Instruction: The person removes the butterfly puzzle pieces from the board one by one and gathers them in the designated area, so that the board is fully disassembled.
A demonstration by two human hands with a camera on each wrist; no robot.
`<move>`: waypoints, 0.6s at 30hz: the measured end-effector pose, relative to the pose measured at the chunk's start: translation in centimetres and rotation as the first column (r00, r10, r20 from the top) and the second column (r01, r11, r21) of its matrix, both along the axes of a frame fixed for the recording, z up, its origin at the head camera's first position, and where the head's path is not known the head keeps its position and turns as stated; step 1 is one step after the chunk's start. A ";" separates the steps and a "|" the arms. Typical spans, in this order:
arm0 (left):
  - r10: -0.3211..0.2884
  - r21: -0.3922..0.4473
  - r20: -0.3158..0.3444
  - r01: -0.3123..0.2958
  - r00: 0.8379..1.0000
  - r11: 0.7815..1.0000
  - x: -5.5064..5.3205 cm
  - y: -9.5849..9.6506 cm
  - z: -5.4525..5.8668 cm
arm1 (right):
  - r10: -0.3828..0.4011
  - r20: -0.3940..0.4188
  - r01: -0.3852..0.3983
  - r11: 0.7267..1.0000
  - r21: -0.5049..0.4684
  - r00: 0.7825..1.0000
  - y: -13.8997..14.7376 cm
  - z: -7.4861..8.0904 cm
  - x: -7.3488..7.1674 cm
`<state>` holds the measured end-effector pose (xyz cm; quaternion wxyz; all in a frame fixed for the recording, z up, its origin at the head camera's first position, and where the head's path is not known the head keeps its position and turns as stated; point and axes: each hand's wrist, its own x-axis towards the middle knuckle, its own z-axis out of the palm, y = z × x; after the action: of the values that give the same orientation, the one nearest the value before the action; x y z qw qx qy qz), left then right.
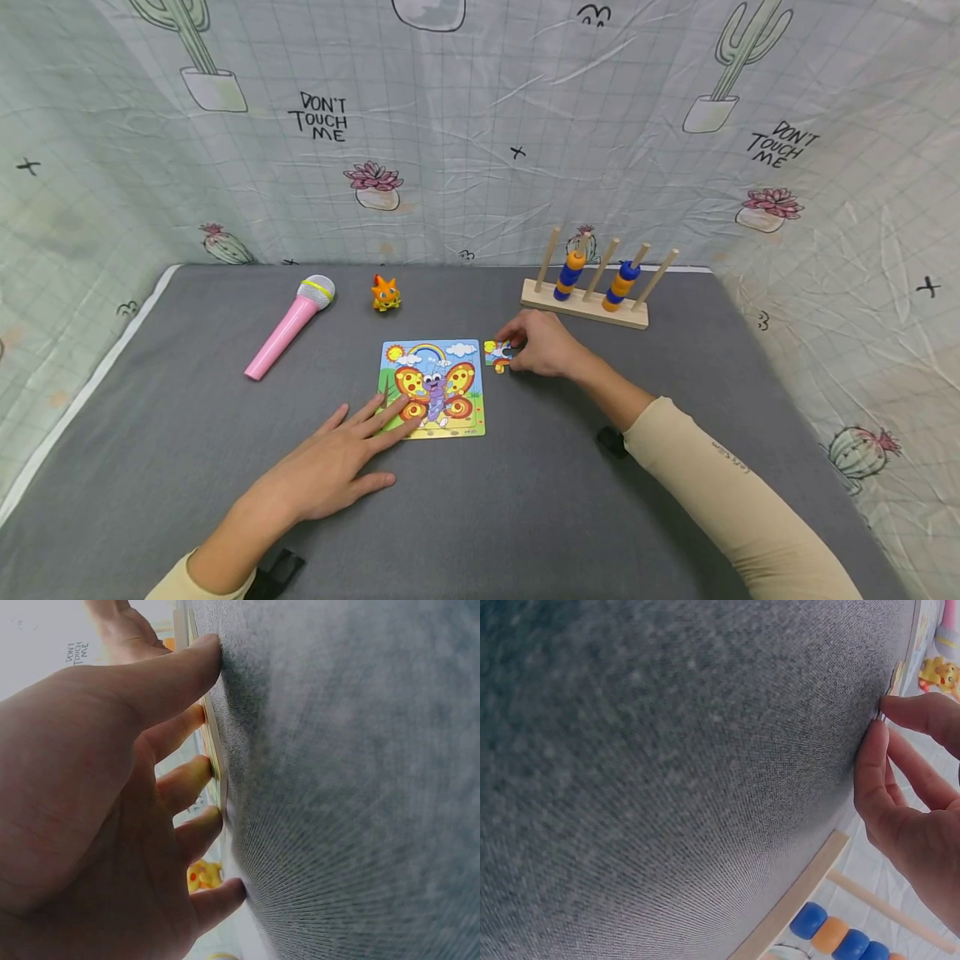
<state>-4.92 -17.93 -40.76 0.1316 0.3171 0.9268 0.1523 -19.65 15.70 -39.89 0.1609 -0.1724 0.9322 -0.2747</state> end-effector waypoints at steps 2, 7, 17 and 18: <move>-0.001 -0.001 -0.005 0.001 1.000 1.000 0.0 0.0 0.0 | 0.006 -0.002 -0.006 1.000 0.000 1.000 0.0 0.0 0.0; -0.002 0.001 -0.008 0.002 1.000 1.000 0.0 0.0 0.0 | 0.012 -0.003 -0.012 1.000 0.006 1.000 0.0 0.1 0.0; 0.001 -0.004 -0.009 -0.001 1.000 1.000 0.0 0.0 0.0 | 0.058 -0.082 -0.055 0.998 0.038 0.995 -0.6 0.8 0.4; 0.002 -0.003 -0.007 -0.002 1.000 1.000 0.0 0.0 0.0 | 0.060 -0.098 -0.057 0.998 0.039 0.993 -0.7 0.8 0.4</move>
<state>-4.95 -17.89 -40.72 0.1286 0.3164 0.9279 0.1498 -19.26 15.04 -39.05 0.1257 -0.2100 0.9384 -0.2440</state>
